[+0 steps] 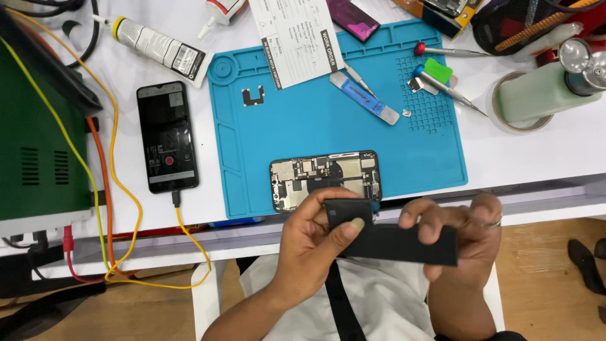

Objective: The person repeatedly handles a smartphone battery, peeling off its protective film and placing it into the phone chassis multiple times. The person also handles the phone chassis and a small metal bracket on the workbench.

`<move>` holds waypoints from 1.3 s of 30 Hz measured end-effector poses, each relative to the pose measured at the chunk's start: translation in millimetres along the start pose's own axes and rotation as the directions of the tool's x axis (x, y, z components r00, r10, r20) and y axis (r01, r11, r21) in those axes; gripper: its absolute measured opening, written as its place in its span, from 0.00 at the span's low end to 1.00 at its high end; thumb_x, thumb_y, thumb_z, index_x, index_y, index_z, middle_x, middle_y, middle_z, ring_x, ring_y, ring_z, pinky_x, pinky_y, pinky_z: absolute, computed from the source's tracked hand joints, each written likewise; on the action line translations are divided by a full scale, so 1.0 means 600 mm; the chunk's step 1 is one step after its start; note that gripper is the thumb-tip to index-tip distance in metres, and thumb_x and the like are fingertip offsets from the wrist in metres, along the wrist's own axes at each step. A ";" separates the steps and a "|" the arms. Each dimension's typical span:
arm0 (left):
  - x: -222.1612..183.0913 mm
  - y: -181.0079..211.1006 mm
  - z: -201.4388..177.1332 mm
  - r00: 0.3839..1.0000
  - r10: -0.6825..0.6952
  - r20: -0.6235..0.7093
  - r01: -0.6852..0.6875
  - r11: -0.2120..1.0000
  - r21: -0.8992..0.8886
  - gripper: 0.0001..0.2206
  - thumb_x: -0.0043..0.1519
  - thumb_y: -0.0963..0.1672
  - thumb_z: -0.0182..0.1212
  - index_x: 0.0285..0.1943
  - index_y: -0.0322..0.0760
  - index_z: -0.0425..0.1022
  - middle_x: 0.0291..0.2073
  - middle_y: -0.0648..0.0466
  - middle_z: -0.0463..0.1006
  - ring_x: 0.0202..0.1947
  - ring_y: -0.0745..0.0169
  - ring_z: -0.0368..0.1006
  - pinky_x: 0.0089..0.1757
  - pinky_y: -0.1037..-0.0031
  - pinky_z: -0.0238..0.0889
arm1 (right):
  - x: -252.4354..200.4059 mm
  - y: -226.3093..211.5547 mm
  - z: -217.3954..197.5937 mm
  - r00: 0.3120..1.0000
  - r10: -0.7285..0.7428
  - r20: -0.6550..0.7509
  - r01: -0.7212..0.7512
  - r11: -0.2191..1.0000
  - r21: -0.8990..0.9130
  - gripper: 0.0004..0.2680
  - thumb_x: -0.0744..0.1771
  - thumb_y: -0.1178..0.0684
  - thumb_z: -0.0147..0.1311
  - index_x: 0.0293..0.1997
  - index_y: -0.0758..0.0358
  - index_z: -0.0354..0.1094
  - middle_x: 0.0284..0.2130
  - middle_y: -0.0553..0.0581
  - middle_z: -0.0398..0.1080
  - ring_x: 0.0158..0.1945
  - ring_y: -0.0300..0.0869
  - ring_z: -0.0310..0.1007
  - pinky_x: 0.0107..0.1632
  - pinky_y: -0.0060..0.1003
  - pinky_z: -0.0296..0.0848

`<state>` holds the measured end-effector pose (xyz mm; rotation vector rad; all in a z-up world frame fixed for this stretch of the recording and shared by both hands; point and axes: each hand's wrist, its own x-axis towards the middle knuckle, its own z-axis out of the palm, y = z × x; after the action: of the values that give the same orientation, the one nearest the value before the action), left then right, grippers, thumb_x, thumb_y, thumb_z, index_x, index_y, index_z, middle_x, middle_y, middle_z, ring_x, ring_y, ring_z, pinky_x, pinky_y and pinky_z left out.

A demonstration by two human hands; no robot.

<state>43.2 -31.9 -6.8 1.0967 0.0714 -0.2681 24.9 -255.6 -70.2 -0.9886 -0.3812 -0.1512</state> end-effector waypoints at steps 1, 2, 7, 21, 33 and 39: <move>-0.002 -0.006 -0.009 1.000 0.005 -0.006 -0.005 1.000 -0.005 0.16 0.62 0.45 0.67 0.55 0.33 0.74 0.43 0.52 0.81 0.44 0.66 0.77 0.46 0.79 0.71 | 0.018 -0.002 0.003 1.000 0.005 0.008 -0.005 1.000 0.000 0.29 0.59 0.57 0.72 0.63 0.45 0.57 0.40 0.56 0.76 0.47 0.55 0.74 0.58 0.51 0.70; -0.004 -0.012 -0.018 1.000 0.005 0.016 -0.004 0.997 -0.075 0.14 0.63 0.44 0.66 0.53 0.33 0.73 0.40 0.53 0.80 0.40 0.67 0.76 0.44 0.79 0.71 | 0.035 -0.004 0.006 0.978 0.042 0.203 -0.079 0.980 0.180 0.27 0.63 0.55 0.72 0.66 0.48 0.59 0.48 0.61 0.74 0.53 0.57 0.71 0.60 0.51 0.69; -0.015 -0.008 -0.032 0.996 0.000 0.087 0.016 0.984 -0.178 0.13 0.64 0.46 0.66 0.52 0.34 0.73 0.40 0.54 0.78 0.38 0.69 0.73 0.41 0.80 0.67 | 0.065 -0.021 0.080 0.980 0.102 0.172 -0.124 0.985 0.120 0.12 0.69 0.57 0.62 0.57 0.64 0.66 0.44 0.67 0.73 0.46 0.56 0.75 0.36 0.49 0.87; -0.046 0.033 -0.026 0.995 -0.012 0.100 0.023 0.993 -0.115 0.25 0.63 0.48 0.64 0.66 0.27 0.71 0.34 0.58 0.78 0.35 0.73 0.73 0.40 0.84 0.69 | 0.061 -0.063 0.163 0.959 0.189 -0.210 -0.282 0.685 -0.672 0.08 0.55 0.61 0.71 0.29 0.65 0.75 0.27 0.59 0.79 0.30 0.39 0.81 0.33 0.25 0.82; -0.060 0.044 -0.022 0.997 -0.046 0.056 0.050 0.997 -0.059 0.22 0.63 0.45 0.63 0.64 0.27 0.73 0.30 0.61 0.76 0.32 0.76 0.70 0.35 0.85 0.66 | 0.058 -0.052 0.153 0.995 -0.042 0.089 0.093 0.704 -0.704 0.12 0.54 0.64 0.71 0.30 0.69 0.69 0.24 0.61 0.76 0.28 0.46 0.85 0.35 0.35 0.90; -0.064 0.047 -0.022 0.988 -0.101 0.114 0.116 0.985 -0.127 0.25 0.63 0.45 0.64 0.68 0.26 0.71 0.33 0.59 0.78 0.34 0.74 0.73 0.38 0.86 0.68 | 0.076 -0.062 0.165 0.993 0.071 0.091 0.016 0.699 -0.715 0.06 0.58 0.56 0.67 0.29 0.64 0.74 0.25 0.58 0.77 0.26 0.41 0.80 0.33 0.28 0.80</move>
<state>14.4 -1.3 19.0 0.9448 0.0526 -0.4141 31.8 -190.9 24.8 -1.7941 -0.4180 -0.2265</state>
